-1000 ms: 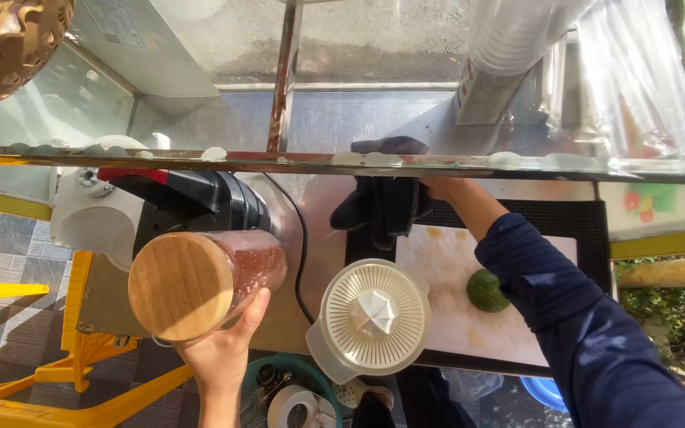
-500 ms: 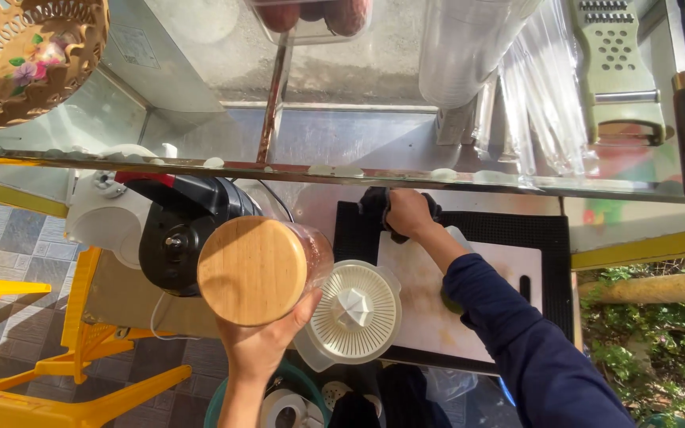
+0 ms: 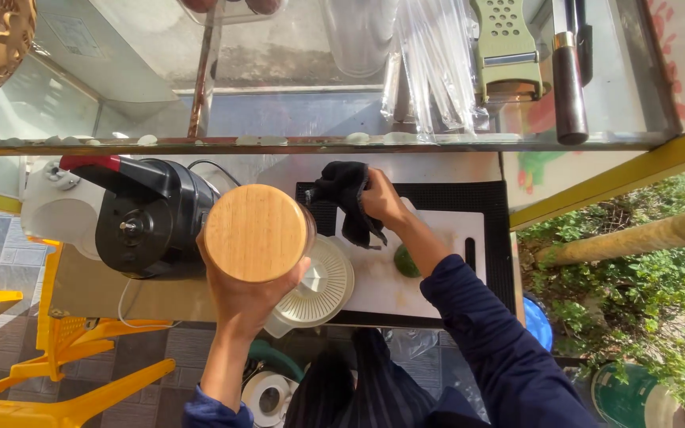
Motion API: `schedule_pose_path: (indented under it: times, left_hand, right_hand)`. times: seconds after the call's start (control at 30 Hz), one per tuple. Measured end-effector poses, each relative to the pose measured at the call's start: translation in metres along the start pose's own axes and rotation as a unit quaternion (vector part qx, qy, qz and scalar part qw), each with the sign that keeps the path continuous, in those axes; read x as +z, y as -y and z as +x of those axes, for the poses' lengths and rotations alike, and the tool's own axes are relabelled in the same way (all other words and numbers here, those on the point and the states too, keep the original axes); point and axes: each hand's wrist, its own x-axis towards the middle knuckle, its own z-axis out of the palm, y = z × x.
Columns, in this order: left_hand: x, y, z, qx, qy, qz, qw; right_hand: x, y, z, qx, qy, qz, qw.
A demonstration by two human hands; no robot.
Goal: The person wipes the counter with a cloth, then picks juicer and blender parts from a basket on the floor and fits them onto the machines on the counter, attaching a bowl and a black funnel piece. They then handle a plastic cup and a lime on the cutting board.
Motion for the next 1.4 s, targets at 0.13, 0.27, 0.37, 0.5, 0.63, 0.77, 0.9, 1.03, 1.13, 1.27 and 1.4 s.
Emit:
schedule_pose_path:
  times: [0.13, 0.27, 0.37, 0.5, 0.63, 0.77, 0.9, 1.03, 1.13, 1.27, 1.4]
  left_hand:
    - [0.009, -0.014, 0.001, 0.120, -0.009, 0.092, 0.988]
    - [0.007, -0.007, -0.007, 0.062, 0.005, 0.026, 0.998]
    - [0.001, -0.008, -0.010, 0.029, 0.000, 0.025, 0.999]
    - [-0.006, 0.002, -0.009, -0.008, -0.009, -0.016, 1.000]
    - [0.001, 0.002, 0.008, 0.014, -0.019, 0.059, 0.998]
    - [0.032, 0.013, 0.018, 0.034, 0.016, 0.080, 0.996]
    - [0.068, 0.022, 0.026, 0.075, 0.064, 0.035, 0.994]
    - [0.085, 0.025, 0.038, 0.123, 0.089, 0.045, 0.987]
    - [0.088, 0.022, 0.047, 0.079, 0.169, 0.114, 0.976]
    - [0.075, 0.030, 0.041, 0.059, 0.185, 0.083, 0.977]
    - [0.057, 0.034, 0.028, 0.003, 0.180, 0.067, 0.981]
  right_hand:
    - [0.028, -0.057, 0.041, -0.038, 0.003, 0.043, 0.998]
    - [0.051, -0.108, 0.063, -0.083, -0.052, -0.053, 0.994]
    - [0.050, -0.133, 0.061, 0.023, 0.019, -0.308, 0.951]
    - [0.029, -0.088, 0.037, 0.097, 0.119, -0.429, 0.890]
    - [0.013, 0.069, -0.021, 0.049, 0.138, -0.151, 0.978]
    - [0.012, 0.098, -0.055, 0.012, 0.221, -0.026, 0.975]
    - [0.024, 0.064, -0.069, -0.076, 0.079, -0.054, 0.993]
    - [0.013, 0.041, -0.070, -0.176, -0.021, -0.048, 0.983]
    - [0.009, 0.042, -0.070, -0.065, -0.089, -0.040, 0.993]
    - [-0.013, 0.004, -0.058, -0.055, -0.135, -0.039, 0.989]
    - [-0.046, -0.035, -0.033, -0.048, -0.230, -0.030, 0.972]
